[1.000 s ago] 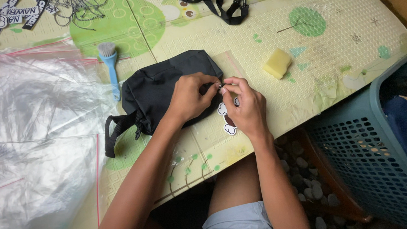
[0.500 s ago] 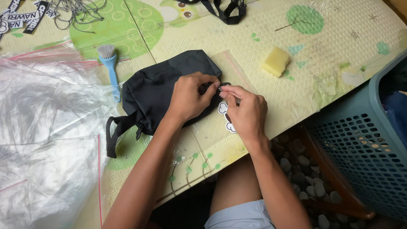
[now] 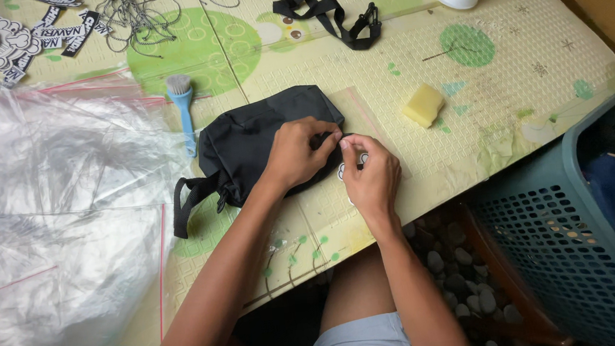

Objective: The person cleans a black shoulder bag with a brush and a sponge, then wipes a plastic bag on the table. They then attach a small skull-and-crossbones sticker to the bag using a metal ring.

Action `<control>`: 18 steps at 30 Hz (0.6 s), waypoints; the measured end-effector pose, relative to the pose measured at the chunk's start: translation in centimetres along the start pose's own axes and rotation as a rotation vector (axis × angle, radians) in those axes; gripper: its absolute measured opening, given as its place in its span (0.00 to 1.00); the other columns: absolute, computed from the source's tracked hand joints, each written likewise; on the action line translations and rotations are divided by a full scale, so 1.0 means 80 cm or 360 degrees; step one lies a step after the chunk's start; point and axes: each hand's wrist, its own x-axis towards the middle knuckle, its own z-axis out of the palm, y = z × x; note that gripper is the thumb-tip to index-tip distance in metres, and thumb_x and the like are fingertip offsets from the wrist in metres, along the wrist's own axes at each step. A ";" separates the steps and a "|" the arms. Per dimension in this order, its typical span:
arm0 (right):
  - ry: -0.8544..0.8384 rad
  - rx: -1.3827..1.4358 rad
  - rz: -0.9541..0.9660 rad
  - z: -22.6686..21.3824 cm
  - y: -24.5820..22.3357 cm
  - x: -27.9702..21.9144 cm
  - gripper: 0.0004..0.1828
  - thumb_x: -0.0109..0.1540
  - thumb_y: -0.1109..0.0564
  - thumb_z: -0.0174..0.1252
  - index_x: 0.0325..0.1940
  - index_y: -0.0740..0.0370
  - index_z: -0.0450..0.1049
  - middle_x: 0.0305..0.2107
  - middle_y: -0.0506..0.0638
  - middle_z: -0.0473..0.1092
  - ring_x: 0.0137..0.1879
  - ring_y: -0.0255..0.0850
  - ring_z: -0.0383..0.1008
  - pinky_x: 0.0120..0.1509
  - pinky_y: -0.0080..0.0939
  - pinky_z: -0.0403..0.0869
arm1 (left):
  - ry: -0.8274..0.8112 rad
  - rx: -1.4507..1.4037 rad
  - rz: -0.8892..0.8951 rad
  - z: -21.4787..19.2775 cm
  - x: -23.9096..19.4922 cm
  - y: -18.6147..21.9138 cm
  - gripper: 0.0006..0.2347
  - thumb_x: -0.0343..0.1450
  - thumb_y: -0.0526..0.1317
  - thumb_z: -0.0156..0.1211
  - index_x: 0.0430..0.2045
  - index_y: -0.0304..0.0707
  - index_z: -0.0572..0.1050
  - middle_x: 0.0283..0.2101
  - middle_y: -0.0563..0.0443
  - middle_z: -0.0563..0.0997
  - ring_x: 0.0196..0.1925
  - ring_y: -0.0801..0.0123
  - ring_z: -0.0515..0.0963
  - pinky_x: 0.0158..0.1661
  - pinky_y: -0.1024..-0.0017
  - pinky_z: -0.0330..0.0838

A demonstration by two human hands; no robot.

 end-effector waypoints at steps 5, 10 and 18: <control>0.0127 0.0047 0.0118 0.013 0.008 0.002 0.06 0.64 0.47 0.60 0.41 0.43 0.81 0.33 0.40 0.80 0.46 0.48 0.81 0.49 0.52 0.76 | -0.0003 -0.0071 -0.0013 0.002 0.001 -0.004 0.10 0.69 0.39 0.62 0.42 0.40 0.84 0.30 0.45 0.83 0.29 0.59 0.83 0.32 0.62 0.79; 0.0167 0.0070 0.0153 0.016 0.003 0.000 0.06 0.64 0.47 0.60 0.41 0.44 0.81 0.33 0.41 0.81 0.46 0.50 0.81 0.49 0.53 0.76 | -0.0046 -0.0097 -0.0048 -0.002 0.001 0.001 0.10 0.68 0.37 0.62 0.41 0.40 0.84 0.30 0.45 0.83 0.29 0.60 0.83 0.32 0.64 0.80; 0.0263 0.0069 0.0144 0.025 0.002 0.000 0.07 0.64 0.48 0.60 0.41 0.47 0.82 0.33 0.44 0.81 0.45 0.53 0.81 0.47 0.55 0.76 | -0.0052 -0.0131 -0.0046 -0.005 0.001 0.001 0.10 0.68 0.37 0.64 0.41 0.39 0.84 0.32 0.44 0.84 0.30 0.60 0.83 0.32 0.65 0.81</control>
